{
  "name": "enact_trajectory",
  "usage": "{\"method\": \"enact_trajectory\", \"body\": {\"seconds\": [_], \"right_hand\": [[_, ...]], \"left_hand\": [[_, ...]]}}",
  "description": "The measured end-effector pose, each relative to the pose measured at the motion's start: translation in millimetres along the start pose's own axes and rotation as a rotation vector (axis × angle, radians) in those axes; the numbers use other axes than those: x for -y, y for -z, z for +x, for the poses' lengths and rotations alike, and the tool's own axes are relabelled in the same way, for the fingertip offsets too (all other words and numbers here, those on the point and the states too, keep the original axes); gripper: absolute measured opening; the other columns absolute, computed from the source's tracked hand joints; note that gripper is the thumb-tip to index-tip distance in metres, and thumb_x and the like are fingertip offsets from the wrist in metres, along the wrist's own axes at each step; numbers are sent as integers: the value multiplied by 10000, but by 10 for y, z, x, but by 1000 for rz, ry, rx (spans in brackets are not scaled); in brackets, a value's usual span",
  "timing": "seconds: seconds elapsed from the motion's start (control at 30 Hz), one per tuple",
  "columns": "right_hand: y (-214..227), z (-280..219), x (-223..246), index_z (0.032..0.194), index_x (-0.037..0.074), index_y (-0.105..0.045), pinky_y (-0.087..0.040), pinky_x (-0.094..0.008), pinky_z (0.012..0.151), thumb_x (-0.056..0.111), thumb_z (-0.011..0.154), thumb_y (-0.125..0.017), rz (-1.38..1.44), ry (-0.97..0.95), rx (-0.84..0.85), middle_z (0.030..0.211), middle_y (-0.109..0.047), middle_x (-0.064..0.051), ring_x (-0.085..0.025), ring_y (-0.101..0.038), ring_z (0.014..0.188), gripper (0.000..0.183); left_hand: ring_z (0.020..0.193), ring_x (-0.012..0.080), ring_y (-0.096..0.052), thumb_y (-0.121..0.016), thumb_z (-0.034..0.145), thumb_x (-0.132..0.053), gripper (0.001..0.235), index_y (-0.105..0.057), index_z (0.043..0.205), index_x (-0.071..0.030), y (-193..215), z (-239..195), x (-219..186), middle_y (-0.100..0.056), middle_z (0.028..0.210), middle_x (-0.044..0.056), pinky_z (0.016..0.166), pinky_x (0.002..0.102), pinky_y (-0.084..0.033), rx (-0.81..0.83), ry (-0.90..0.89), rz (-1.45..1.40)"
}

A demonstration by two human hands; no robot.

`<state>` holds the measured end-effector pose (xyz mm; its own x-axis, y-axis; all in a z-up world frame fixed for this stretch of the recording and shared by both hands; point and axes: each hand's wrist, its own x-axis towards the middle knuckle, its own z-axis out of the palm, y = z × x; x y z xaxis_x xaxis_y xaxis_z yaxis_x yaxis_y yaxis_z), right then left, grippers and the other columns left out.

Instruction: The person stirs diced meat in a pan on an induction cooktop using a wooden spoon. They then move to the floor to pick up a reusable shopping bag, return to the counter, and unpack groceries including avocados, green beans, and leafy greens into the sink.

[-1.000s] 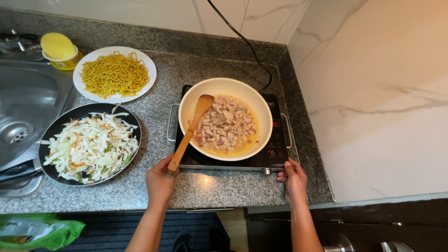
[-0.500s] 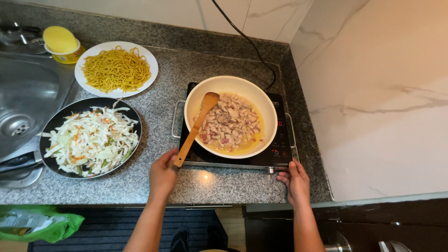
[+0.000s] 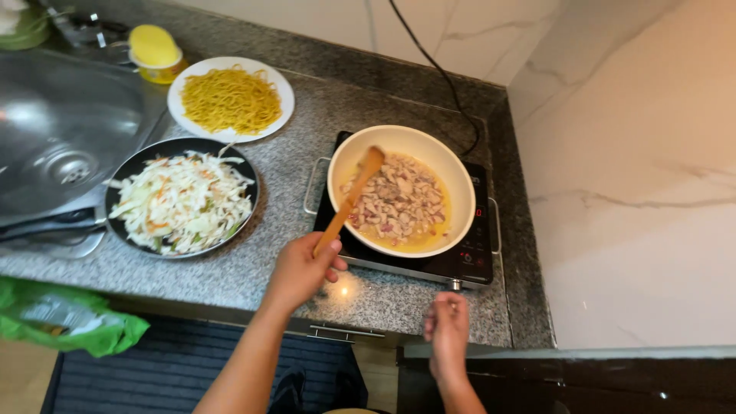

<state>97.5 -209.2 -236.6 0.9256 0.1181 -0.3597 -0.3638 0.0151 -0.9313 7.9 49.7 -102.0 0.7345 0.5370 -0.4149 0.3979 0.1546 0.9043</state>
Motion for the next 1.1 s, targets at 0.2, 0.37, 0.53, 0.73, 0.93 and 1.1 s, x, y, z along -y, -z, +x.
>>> {"method": "enact_trajectory", "body": {"seconds": [0.2, 0.37, 0.53, 0.73, 0.93, 1.1], "right_hand": [[-366, -265, 157, 1138, 46, -574, -345, -289, 438, 247, 1034, -538, 0, -83, 315, 784, -608, -115, -150, -467, 545, 229], [-529, -195, 61, 1124, 43, -594, -367, -287, 434, 262, 1036, -535, -31, -101, 437, 770, -632, -121, -156, -486, 521, 244], [-861, -242, 97, 1150, 52, -579, -381, -284, 437, 283, 1034, -537, -45, -140, 524, 774, -631, -122, -163, -500, 536, 262], [-1609, -446, 24, 1182, 62, -565, -417, -297, 470, 281, 1038, -540, -24, -187, 581, 802, -626, -130, -168, -525, 566, 264], [-2615, -842, -146, 1401, 125, -419, -592, -331, 432, 311, 1047, -527, -82, -200, 554, 933, -679, -256, -241, -649, 572, 414], [-3305, -1058, -121, 1603, 178, -82, -654, -413, 508, 415, 1042, -527, -83, -293, 484, 1044, -680, -281, -289, -703, 622, 754]], "left_hand": [[584, 364, -715, -608, 955, -210, 271, -681, 1206, -136, 19, -396, 100, -782, 770, 93, 516, 495, -518, -407, -549, 690], [690, 291, -742, -671, 901, -122, 273, -724, 1169, -114, 140, -637, 200, -801, 954, 56, 552, 411, -536, -510, -724, 708], [753, 305, -759, -673, 911, -170, 289, -730, 1193, -147, 380, -723, 347, -803, 976, 60, 584, 416, -556, -498, -661, 673], [683, 319, -746, -660, 927, -227, 237, -744, 1138, -159, 1024, -703, 338, -803, 871, 59, 561, 425, -542, -410, -605, 646], [609, 173, -708, -508, 1047, -229, 313, -674, 1227, -34, 2163, -391, 824, -771, 842, 131, 488, 264, -576, -133, -222, -227], [556, 131, -586, -528, 1033, -209, 276, -737, 951, -50, 2923, -325, 937, -652, 687, 69, 438, 238, -500, -327, -103, -169]]}}
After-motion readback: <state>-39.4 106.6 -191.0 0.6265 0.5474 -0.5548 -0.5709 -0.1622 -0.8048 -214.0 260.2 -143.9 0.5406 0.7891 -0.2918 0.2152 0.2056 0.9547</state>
